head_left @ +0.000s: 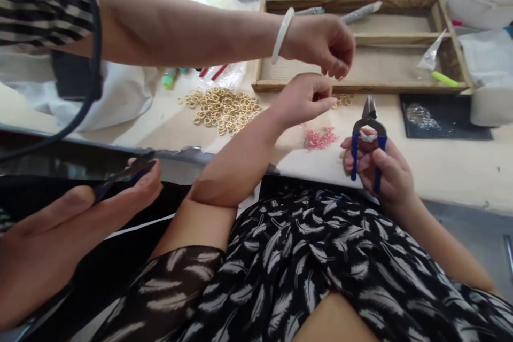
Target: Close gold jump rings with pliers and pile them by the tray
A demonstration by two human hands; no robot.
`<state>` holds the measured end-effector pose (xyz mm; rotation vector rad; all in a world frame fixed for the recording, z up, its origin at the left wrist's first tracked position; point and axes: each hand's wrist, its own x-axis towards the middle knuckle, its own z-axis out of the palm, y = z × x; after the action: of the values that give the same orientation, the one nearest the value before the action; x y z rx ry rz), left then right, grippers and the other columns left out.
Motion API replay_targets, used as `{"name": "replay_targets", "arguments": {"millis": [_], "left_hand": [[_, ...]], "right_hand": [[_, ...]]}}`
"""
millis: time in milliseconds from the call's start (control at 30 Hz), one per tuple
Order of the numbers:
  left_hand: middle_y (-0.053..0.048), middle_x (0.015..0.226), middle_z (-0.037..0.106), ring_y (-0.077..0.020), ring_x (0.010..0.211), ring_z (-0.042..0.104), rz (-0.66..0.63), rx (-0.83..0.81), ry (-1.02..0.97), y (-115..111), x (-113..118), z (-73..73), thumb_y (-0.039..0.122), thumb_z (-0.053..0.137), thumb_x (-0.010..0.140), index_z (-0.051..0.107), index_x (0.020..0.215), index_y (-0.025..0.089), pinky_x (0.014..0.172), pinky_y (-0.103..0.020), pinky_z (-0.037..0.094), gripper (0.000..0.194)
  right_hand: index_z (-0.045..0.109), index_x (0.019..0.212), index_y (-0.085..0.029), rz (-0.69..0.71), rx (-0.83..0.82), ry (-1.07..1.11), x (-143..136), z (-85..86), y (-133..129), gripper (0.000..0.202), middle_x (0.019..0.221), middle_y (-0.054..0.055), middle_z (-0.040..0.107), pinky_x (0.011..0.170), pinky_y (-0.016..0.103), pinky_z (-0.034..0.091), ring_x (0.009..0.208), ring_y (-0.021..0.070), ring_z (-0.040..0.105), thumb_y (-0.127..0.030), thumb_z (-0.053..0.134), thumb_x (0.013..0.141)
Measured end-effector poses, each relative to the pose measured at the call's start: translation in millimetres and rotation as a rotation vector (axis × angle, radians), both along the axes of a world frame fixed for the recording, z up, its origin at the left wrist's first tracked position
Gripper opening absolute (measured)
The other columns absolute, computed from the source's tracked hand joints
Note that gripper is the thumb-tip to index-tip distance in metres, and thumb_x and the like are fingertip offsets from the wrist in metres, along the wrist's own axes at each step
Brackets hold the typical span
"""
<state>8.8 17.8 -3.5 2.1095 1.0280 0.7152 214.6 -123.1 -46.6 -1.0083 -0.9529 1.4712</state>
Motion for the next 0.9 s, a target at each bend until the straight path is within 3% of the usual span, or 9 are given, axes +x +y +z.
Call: {"name": "replay_targets", "arguments": {"millis": [167,233,367,467,567,667,800,900], "left_hand": [[-0.003,0.077,0.064,-0.0152,0.070,0.053,0.055,-0.017,0.112,4,-17,8.3,0.013,0.067,0.085,0.070,0.077,0.018,0.067,-0.033,0.036,0.010],[-0.002,0.073,0.066,-0.0151,0.069,0.054,0.050,-0.034,0.152,6,-24,13.5,0.012,0.066,0.084,0.074,0.078,0.017,0.067,-0.033,0.035,0.011],[-0.004,0.074,0.072,-0.0158,0.067,0.057,-0.022,-0.064,0.197,6,-31,18.2,0.013,0.065,0.082,0.079,0.080,0.017,0.067,-0.032,0.038,0.015],[-0.005,0.084,0.076,-0.0185,0.080,0.065,-0.145,-0.005,0.275,2,-23,14.7,0.014,0.065,0.083,0.082,0.085,0.018,0.077,-0.031,0.045,0.017],[-0.007,0.096,0.079,-0.0227,0.093,0.069,-0.193,0.038,0.447,-5,-8,9.6,0.013,0.062,0.084,0.083,0.097,0.018,0.085,-0.033,0.047,0.025],[-0.011,0.110,0.078,-0.0277,0.099,0.070,-0.216,0.040,0.599,-11,4,6.1,0.018,0.059,0.089,0.083,0.101,0.016,0.085,-0.037,0.047,0.027],[-0.013,0.099,0.076,-0.0289,0.091,0.068,-0.243,0.057,0.681,-12,12,4.0,0.023,0.054,0.093,0.080,0.092,0.015,0.077,-0.039,0.045,0.027],[-0.012,0.093,0.074,-0.0281,0.088,0.067,-0.232,0.045,0.665,-11,11,2.5,0.018,0.054,0.091,0.076,0.084,0.014,0.075,-0.038,0.044,0.023]], "right_hand": [[0.073,0.112,-0.030,0.010,-0.059,-0.028,2,16.2,-4,0.038,0.103,0.003,0.078,0.057,0.029,0.054,0.071,0.0161,0.067,-0.052,0.087,0.085],[0.074,0.112,-0.029,0.069,-0.052,-0.131,12,27.8,-2,0.031,0.104,0.003,0.078,0.053,0.028,0.053,0.070,0.0159,0.064,-0.050,0.084,0.091],[0.078,0.114,-0.028,0.167,0.004,-0.458,38,47.8,16,0.030,0.103,0.003,0.080,0.063,0.032,0.058,0.071,0.0166,0.066,-0.042,0.086,0.089],[0.081,0.118,-0.030,0.181,0.122,-0.773,51,54.8,41,0.039,0.109,0.005,0.083,0.081,0.042,0.062,0.094,0.0271,0.075,-0.050,0.087,0.085],[0.082,0.121,-0.028,0.326,0.196,-0.953,52,56.7,64,0.044,0.113,0.007,0.085,0.085,0.047,0.062,0.094,0.0309,0.076,-0.056,0.082,0.087],[0.083,0.122,-0.029,0.348,0.245,-0.970,50,54.5,79,0.043,0.114,0.008,0.085,0.087,0.051,0.062,0.094,0.0326,0.076,-0.056,0.079,0.089],[0.081,0.126,-0.029,0.332,0.211,-0.900,53,42.9,83,0.047,0.114,0.009,0.083,0.093,0.054,0.063,0.103,0.0350,0.076,-0.059,0.079,0.090],[0.079,0.132,-0.029,0.303,0.178,-0.847,58,32.6,79,0.051,0.126,0.010,0.081,0.105,0.059,0.058,0.113,0.0362,0.075,-0.060,0.081,0.090]]}}
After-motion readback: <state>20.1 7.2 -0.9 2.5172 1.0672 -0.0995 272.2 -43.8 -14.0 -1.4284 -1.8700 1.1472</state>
